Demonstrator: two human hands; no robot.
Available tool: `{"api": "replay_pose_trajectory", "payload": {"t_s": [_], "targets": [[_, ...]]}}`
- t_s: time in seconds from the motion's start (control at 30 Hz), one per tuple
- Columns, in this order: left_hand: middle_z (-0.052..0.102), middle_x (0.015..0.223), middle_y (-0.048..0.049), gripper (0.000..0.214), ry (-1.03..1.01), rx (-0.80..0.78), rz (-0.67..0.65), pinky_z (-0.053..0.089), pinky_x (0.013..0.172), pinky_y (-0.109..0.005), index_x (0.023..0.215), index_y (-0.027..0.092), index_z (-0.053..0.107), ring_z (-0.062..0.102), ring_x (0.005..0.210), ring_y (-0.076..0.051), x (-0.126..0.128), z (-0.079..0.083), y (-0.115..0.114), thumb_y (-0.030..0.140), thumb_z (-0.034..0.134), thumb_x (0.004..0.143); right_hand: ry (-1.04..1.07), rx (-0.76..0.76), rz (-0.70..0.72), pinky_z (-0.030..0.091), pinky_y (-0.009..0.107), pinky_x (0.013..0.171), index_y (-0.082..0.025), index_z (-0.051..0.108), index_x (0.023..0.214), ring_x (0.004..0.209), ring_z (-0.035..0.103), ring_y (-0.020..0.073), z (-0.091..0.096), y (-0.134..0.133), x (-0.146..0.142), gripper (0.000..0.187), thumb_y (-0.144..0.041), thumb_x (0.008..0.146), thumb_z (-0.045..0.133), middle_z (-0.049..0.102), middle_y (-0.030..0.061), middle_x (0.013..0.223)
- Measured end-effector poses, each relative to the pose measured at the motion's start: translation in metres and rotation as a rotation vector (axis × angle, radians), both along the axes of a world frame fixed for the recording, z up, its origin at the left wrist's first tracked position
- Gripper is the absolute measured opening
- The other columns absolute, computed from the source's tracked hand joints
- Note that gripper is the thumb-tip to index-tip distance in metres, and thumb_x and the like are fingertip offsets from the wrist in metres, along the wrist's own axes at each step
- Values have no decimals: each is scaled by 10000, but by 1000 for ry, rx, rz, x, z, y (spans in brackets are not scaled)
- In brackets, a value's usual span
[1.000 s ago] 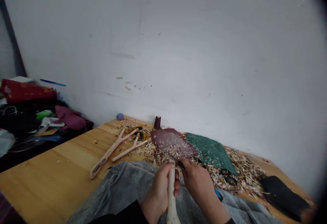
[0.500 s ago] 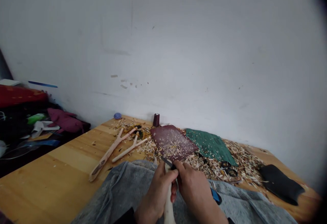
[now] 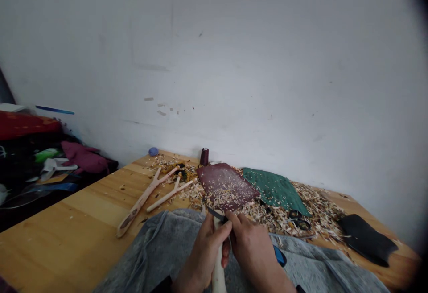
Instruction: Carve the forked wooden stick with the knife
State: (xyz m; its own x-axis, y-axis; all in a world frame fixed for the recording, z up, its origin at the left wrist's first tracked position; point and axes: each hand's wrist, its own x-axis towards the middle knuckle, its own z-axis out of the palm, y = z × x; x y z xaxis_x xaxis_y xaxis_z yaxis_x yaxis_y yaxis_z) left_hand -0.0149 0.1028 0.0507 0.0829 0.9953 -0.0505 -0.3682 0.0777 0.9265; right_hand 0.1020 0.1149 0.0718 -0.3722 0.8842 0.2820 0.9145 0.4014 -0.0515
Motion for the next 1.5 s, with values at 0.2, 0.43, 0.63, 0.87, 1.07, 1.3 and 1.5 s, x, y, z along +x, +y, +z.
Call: {"api": "replay_pose_trajectory", "payload": {"t_s": [0.2,0.43,0.63,0.87,1.07,1.3,1.5], "targets": [[413,410,88,458,41,33,15,237,325,-203,788,218,488,309,320,-63,0,-5,2,623,684,700,-4,-11,-8,413,245,592,-220,622,1098,746,687,177,1,-1,-1,301,-88,889,451,705,50,909],[425,444,84,440,114,30,23,272,335,-209,854,225,488,334,347,-82,-1,-5,1,621,642,741,-15,-13,-2,391,241,571,-225,617,1084,727,684,175,-3,1,0,292,-93,895,438,707,45,884],[413,424,92,464,184,52,60,260,331,-211,869,229,488,323,331,-83,1,-9,2,655,623,744,-8,-61,-5,379,256,552,-236,624,1027,721,690,192,0,1,-1,259,-104,911,433,707,28,874],[409,426,94,464,214,62,70,285,331,-208,841,238,458,335,334,-87,0,-16,4,674,592,756,-50,-86,-49,398,265,557,-233,604,1119,747,700,209,3,-1,-4,319,-85,920,403,710,49,912],[377,444,113,522,239,-14,101,268,305,-194,858,241,447,315,332,-81,5,-12,2,732,563,725,-68,-134,-85,416,270,573,-237,589,1181,761,704,231,2,2,-4,384,-70,909,375,710,78,942],[382,492,116,505,194,-4,29,300,323,-175,919,237,451,326,367,-69,3,-19,4,692,580,745,184,-199,-13,439,253,712,-228,638,1053,867,693,209,-2,8,1,273,-162,924,407,728,62,923],[397,432,112,542,238,-77,48,272,310,-193,981,213,491,322,317,-80,1,-18,5,686,589,735,95,-249,-18,440,245,677,-259,599,1203,865,698,209,-2,8,3,394,-128,904,378,727,74,1004]]}}
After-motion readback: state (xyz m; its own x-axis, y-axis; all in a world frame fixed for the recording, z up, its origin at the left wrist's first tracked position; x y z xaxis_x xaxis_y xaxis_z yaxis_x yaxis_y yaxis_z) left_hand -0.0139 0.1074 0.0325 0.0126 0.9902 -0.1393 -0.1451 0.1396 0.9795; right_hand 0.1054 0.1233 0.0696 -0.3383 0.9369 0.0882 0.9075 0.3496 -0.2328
